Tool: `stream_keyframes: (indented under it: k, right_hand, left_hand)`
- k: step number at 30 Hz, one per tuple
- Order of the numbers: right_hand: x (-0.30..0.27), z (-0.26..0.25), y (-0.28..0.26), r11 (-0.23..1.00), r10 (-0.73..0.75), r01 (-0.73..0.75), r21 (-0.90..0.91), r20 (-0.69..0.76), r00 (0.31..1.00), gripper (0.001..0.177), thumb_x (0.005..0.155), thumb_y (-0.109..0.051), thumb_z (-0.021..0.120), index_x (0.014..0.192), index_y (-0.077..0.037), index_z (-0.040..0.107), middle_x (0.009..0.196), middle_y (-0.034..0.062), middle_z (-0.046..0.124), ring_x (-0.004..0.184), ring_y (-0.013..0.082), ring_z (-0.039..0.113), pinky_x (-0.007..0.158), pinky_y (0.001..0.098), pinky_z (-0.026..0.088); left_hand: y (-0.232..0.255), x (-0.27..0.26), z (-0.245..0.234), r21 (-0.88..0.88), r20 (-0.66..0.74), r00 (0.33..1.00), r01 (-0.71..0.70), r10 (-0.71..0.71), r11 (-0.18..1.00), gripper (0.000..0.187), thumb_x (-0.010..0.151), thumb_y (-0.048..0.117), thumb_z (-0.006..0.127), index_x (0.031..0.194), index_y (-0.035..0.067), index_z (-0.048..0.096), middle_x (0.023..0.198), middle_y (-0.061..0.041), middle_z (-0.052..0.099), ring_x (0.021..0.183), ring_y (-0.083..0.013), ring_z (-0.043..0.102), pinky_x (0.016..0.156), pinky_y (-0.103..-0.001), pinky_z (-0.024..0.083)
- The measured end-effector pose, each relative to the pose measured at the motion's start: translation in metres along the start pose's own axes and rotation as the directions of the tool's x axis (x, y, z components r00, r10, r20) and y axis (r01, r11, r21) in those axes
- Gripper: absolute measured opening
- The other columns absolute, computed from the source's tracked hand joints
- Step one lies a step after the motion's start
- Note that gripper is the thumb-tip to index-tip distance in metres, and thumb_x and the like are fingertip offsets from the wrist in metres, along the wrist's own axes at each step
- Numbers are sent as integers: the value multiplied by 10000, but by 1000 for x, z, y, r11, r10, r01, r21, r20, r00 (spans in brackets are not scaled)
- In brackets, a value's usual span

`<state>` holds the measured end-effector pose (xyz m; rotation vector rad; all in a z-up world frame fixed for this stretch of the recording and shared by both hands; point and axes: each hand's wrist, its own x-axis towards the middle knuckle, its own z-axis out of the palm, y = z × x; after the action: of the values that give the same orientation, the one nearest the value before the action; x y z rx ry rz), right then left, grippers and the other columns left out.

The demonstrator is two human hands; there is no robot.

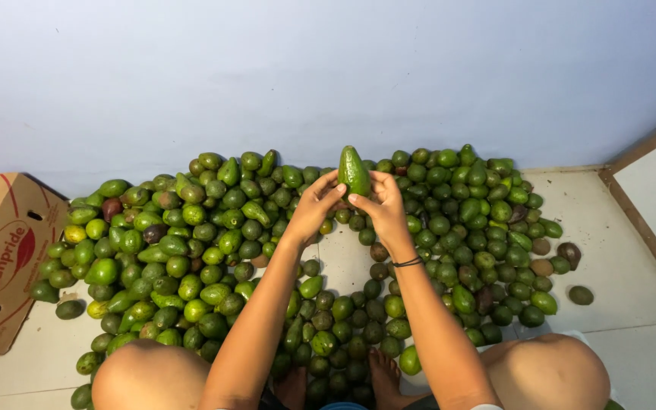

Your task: The person sits on the floor surrounded by a large pile of green avocados. They repeatedly pick up individual avocados, inspect them by turning them over in their hands, and then place them into a white crate to their right.

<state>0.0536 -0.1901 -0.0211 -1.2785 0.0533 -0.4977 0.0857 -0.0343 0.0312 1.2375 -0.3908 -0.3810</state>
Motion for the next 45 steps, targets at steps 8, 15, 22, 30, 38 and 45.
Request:
stream_keyframes:
  k: [8, 15, 22, 30, 38, 45]
  right_hand:
    - [0, 14, -16, 994, 78, -81, -75, -38, 996, 688, 852, -71, 803, 1475, -120, 515, 1298, 121, 633, 1080, 188, 669, 906, 358, 615]
    - [-4, 28, -4, 815, -253, 161, -557, -92, 963, 689, 834, -77, 841, 1453, -130, 544, 1346, 96, 538, 1257, 300, 559, 997, 434, 574]
    - [7, 15, 2, 981, 59, -40, 191, -94, 994, 490, 884, -92, 775, 1313, -71, 540, 1225, 72, 662, 1044, 214, 705, 859, 367, 649]
    - [5, 10, 4, 933, 133, -138, 332, 38, 990, 343, 960, -127, 689, 1289, -41, 645, 1223, 161, 701, 1017, 342, 745, 835, 488, 662]
    - [-23, 18, -17, 882, -39, -1, -472, -74, 997, 786, 797, -165, 873, 1492, -161, 505, 1340, 168, 624, 1134, 319, 686, 924, 408, 611]
    - [-105, -103, -104, 832, -134, -24, -554, -242, 961, 784, 697, -94, 933, 1357, 32, 528, 1228, 226, 616, 1150, 346, 627, 984, 494, 517]
  left_hand:
    - [-23, 21, -1, 22, -94, 991, -94, 96, 995, 579, 921, 185, 800, 1413, 20, 545, 1169, -148, 672, 1010, -215, 648, 846, -360, 594]
    - [-29, 14, 17, 194, -198, 964, -138, 177, 971, 654, 889, 275, 842, 1398, 27, 514, 1242, -164, 619, 1086, -286, 648, 904, -464, 565]
    - [-25, 24, -6, 94, -169, 975, -133, 147, 987, 522, 968, 284, 751, 1391, 30, 580, 1182, -93, 649, 1090, -182, 615, 938, -354, 534]
    - [4, 11, -5, 158, 12, 998, -55, 53, 986, 478, 970, 316, 747, 1361, 56, 654, 1209, -119, 710, 1120, -215, 661, 956, -389, 556]
    - [-19, 4, 5, 326, -92, 986, -100, 137, 940, 581, 814, 290, 904, 1260, 25, 641, 1142, -117, 674, 1035, -214, 666, 877, -381, 571]
    - [-20, -20, -15, 356, 139, 988, 17, -71, 934, 365, 916, 232, 797, 1218, 52, 701, 1115, -158, 720, 1084, -270, 687, 986, -448, 538]
